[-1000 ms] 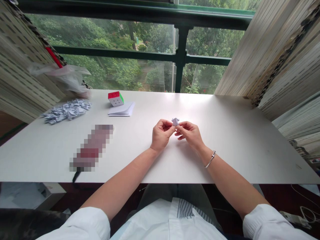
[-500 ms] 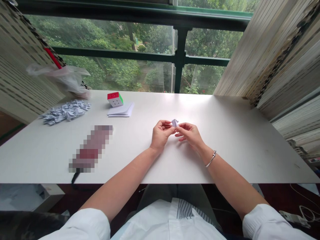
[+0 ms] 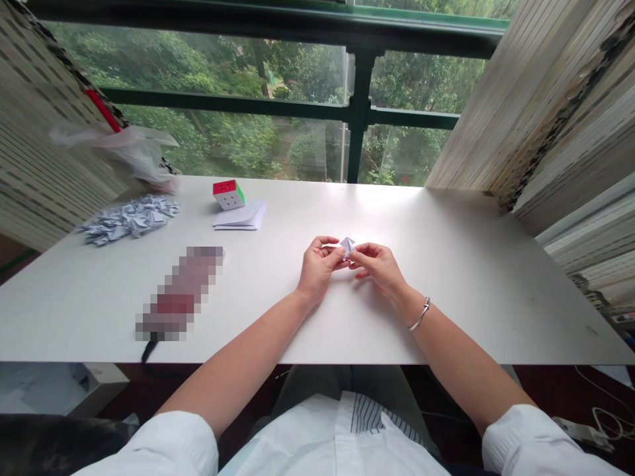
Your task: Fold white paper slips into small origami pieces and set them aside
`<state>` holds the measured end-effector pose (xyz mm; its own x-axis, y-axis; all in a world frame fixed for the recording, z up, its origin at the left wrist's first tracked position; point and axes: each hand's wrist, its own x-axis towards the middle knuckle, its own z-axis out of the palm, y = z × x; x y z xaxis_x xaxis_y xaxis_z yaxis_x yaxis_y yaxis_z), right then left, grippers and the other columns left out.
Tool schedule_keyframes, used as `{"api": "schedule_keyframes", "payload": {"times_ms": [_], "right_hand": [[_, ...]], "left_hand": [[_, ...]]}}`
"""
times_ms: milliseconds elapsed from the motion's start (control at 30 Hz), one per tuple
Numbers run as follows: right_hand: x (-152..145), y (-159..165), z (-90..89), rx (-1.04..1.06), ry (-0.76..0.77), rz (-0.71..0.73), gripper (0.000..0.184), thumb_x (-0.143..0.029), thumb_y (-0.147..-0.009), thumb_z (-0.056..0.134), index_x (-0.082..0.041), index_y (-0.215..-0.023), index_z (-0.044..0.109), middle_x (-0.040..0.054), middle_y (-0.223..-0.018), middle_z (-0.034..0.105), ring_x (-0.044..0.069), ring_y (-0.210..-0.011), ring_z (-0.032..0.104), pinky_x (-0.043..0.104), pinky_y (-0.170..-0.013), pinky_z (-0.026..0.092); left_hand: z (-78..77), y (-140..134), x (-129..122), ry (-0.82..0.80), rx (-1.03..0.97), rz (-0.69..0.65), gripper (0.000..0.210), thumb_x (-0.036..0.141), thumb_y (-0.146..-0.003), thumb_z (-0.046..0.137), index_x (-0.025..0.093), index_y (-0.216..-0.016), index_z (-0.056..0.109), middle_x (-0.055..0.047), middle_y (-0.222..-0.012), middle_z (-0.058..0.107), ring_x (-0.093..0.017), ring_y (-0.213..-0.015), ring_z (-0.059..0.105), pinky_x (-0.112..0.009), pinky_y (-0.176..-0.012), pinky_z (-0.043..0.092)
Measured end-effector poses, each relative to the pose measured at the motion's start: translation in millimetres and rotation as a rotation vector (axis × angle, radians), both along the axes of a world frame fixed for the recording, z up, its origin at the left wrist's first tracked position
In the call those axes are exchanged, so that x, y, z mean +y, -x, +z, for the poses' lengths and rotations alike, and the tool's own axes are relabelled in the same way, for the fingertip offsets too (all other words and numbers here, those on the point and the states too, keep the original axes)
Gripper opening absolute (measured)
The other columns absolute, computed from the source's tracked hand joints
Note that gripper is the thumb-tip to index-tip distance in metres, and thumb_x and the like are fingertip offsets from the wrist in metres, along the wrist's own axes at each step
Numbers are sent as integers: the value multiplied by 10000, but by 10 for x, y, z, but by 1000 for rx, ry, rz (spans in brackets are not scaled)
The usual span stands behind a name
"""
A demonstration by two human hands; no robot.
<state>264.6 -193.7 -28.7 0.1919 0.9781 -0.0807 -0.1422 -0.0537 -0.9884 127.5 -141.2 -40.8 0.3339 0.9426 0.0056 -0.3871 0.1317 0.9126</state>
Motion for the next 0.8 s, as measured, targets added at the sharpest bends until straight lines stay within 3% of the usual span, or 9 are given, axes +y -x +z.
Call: {"api": "schedule_keyframes", "payload": {"times_ms": [200, 400, 800], "right_hand": [[-2, 13, -8, -7, -9, 10, 295, -407, -683, 792, -170, -818, 677, 32, -756, 690, 146, -694, 651, 197, -483, 511], [-4, 4, -13, -35, -28, 6, 300, -419, -691, 784, -172, -827, 681, 35, -762, 695, 153, -710, 657, 202, -486, 520], [-21, 58, 5, -86, -40, 12, 312, -445, -698, 769, -170, -812, 675, 43, -755, 701, 162, -719, 667, 210, -491, 532]], "left_hand": [[3, 1, -10, -39, 21, 25, 345, 287, -682, 797, 164, -916, 575, 20, -697, 657, -97, -600, 633, -270, -656, 577], [1, 39, 13, -69, 40, -58, 345, 279, -685, 797, 163, -941, 596, -12, -790, 694, -116, -670, 666, -293, -713, 581], [-25, -28, -20, -94, 34, 101, 304, 268, -662, 791, 165, -765, 524, 47, -680, 572, -81, -590, 594, -251, -617, 575]]}}
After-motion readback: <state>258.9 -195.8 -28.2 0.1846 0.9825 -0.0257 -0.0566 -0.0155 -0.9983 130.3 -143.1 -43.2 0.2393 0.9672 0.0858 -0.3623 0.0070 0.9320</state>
